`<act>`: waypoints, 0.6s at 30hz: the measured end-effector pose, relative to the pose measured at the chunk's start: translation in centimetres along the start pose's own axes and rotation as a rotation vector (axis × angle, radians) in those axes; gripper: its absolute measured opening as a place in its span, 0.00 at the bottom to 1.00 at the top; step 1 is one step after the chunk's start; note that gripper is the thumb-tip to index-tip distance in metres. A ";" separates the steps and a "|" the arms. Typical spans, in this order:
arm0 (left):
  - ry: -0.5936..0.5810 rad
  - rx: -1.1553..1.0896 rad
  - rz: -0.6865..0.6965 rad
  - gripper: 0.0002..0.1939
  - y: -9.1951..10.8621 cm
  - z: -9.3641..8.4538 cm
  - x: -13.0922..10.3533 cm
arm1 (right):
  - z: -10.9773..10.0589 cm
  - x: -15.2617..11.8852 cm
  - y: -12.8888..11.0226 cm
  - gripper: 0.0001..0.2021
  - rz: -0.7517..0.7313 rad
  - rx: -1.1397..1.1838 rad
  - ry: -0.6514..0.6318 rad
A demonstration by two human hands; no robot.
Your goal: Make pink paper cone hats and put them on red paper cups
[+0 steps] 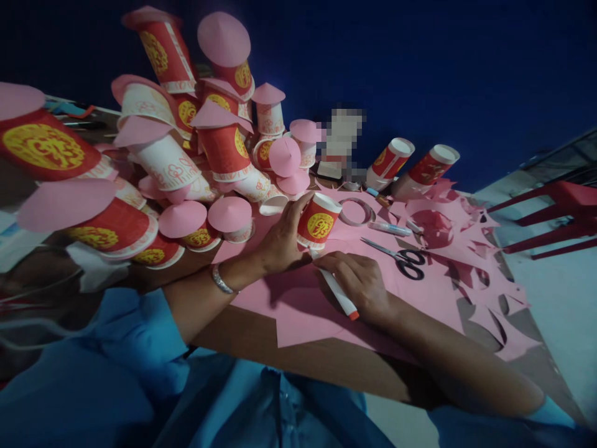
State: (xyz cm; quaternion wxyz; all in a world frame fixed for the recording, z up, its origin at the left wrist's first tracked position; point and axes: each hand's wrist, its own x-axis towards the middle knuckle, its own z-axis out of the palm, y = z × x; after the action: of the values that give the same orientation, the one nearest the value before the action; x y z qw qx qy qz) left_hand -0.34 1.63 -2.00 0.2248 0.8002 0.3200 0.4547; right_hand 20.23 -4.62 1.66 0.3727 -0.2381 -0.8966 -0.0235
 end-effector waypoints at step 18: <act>0.000 -0.001 -0.056 0.59 0.1 -0.4 0.1 | -0.6 0.2 -0.2 0.09 -0.030 -0.001 0.026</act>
State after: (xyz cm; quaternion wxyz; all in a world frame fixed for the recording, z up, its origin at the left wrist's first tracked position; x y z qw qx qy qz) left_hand -0.60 1.65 -1.74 0.2378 0.7907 0.3418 0.4487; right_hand 20.40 -4.81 2.28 0.3837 -0.2245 -0.8952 -0.0324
